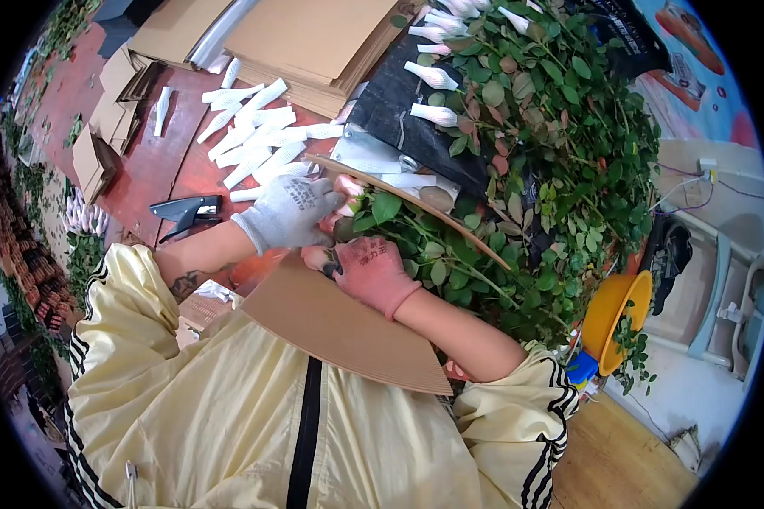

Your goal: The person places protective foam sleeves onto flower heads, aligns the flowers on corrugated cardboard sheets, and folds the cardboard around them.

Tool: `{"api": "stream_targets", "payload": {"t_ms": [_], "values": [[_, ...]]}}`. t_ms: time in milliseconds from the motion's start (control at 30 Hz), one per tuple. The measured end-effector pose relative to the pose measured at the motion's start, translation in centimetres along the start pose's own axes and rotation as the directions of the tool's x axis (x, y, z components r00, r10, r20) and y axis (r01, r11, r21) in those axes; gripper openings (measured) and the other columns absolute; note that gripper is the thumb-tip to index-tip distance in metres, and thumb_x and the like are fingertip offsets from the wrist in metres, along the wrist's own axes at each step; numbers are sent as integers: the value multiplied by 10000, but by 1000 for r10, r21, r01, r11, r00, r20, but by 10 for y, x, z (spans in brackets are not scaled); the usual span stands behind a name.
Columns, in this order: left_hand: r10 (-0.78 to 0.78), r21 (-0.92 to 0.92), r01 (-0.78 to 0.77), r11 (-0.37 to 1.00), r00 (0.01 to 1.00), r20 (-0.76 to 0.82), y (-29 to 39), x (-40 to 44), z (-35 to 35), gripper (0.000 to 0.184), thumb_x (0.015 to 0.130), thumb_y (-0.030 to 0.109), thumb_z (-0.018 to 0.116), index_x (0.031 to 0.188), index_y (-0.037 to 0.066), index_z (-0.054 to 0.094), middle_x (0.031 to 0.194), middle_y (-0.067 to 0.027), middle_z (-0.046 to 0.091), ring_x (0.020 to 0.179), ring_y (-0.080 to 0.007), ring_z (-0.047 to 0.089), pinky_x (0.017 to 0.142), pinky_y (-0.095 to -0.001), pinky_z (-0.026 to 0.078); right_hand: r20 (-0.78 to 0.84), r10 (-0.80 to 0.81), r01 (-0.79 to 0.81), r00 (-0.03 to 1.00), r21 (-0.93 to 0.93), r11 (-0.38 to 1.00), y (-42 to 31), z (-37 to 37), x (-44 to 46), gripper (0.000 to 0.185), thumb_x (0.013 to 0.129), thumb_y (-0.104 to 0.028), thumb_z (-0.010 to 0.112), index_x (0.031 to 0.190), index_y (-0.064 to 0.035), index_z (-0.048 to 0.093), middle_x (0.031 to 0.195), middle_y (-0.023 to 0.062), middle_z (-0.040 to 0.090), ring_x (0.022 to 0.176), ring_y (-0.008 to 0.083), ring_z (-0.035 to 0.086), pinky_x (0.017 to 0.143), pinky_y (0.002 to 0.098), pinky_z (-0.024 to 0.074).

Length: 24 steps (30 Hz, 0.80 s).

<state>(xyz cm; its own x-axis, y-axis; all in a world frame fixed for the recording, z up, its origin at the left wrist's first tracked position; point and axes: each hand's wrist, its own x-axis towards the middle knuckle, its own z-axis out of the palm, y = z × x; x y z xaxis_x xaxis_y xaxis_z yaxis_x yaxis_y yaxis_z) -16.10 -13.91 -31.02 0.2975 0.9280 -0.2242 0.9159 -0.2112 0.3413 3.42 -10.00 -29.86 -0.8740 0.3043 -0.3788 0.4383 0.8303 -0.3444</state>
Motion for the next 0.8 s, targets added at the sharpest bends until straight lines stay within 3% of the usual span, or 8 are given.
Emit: {"api": "stream_targets", "payload": {"t_ms": [133, 233, 300, 400, 467, 567, 600, 800], "values": [[85, 101, -67, 993, 979, -183, -5, -7, -2, 467, 735, 403, 620, 1074, 93, 541, 1064, -102, 567, 919, -284, 595, 845, -406, 419, 16, -15, 15, 1000, 3, 1000, 0, -9, -6, 324, 798, -331, 566, 945, -44, 592, 874, 146, 637, 816, 298, 630, 686, 415, 499], [52, -102, -81, 991, 964, -259, -12, -23, -30, 342, 769, 373, 589, 996, 120, 623, 1018, -103, 601, 884, -275, 609, 822, -383, 441, 110, 5, -17, 994, 112, 994, 2, -22, -12, 263, 797, -320, 559, 907, -88, 610, 838, 135, 635, 811, 316, 620, 728, 431, 494], [16, -259, -1, 966, 998, 57, -10, -37, -56, 256, 788, 355, 576, 899, 145, 670, 889, -103, 636, 855, -270, 619, 788, -375, 467, 95, -15, 4, 995, 109, 994, 1, -35, -20, 251, 791, -295, 562, 928, -90, 606, 862, 135, 632, 809, 319, 616, 720, 430, 493], [138, -414, -77, 907, 983, 120, -6, -48, -31, 259, 815, 362, 558, 972, 205, 691, 880, -92, 667, 868, -268, 627, 774, -378, 482, 13, -72, 67, 997, 225, 972, 3, -42, -19, 252, 769, -277, 600, 962, -114, 600, 872, 120, 628, 808, 297, 616, 714, 421, 489], [178, -482, -51, 875, 959, 222, -2, -46, -24, 297, 833, 391, 542, 1065, 258, 672, 974, -70, 672, 865, -279, 635, 770, -371, 488, -147, 57, -58, 988, 0, 998, 1, -49, -12, 253, 751, -261, 634, 966, -131, 600, 863, 99, 619, 792, 282, 614, 692, 410, 485], [132, -430, 36, 902, 926, 354, -3, -39, -24, 315, 843, 420, 545, 1095, 270, 661, 931, -69, 672, 839, -278, 618, 778, -375, 479, -151, 93, -111, 984, -115, 987, 8, -40, -1, 251, 736, -268, 654, 946, -141, 602, 855, 81, 606, 766, 271, 611, 665, 395, 483], [131, -435, 37, 900, 928, 349, -2, -39, -25, 315, 843, 420, 545, 1095, 270, 661, 931, -69, 672, 839, -278, 618, 778, -375, 479, -244, 14, -59, 970, -180, 982, 14, -26, -2, 222, 725, -272, 658, 902, -152, 601, 846, 65, 603, 740, 266, 610, 636, 381, 481], [184, -449, -17, 894, 925, 332, -4, -44, -19, 312, 863, 423, 466, 1076, 300, 658, 941, -70, 670, 860, -273, 631, 743, -386, 493, -149, -17, -2, 989, -125, 992, 12, -9, -8, 230, 708, -287, 676, 858, -135, 590, 748, 49, 583, 705, 246, 611, 607, 382, 471]]}}
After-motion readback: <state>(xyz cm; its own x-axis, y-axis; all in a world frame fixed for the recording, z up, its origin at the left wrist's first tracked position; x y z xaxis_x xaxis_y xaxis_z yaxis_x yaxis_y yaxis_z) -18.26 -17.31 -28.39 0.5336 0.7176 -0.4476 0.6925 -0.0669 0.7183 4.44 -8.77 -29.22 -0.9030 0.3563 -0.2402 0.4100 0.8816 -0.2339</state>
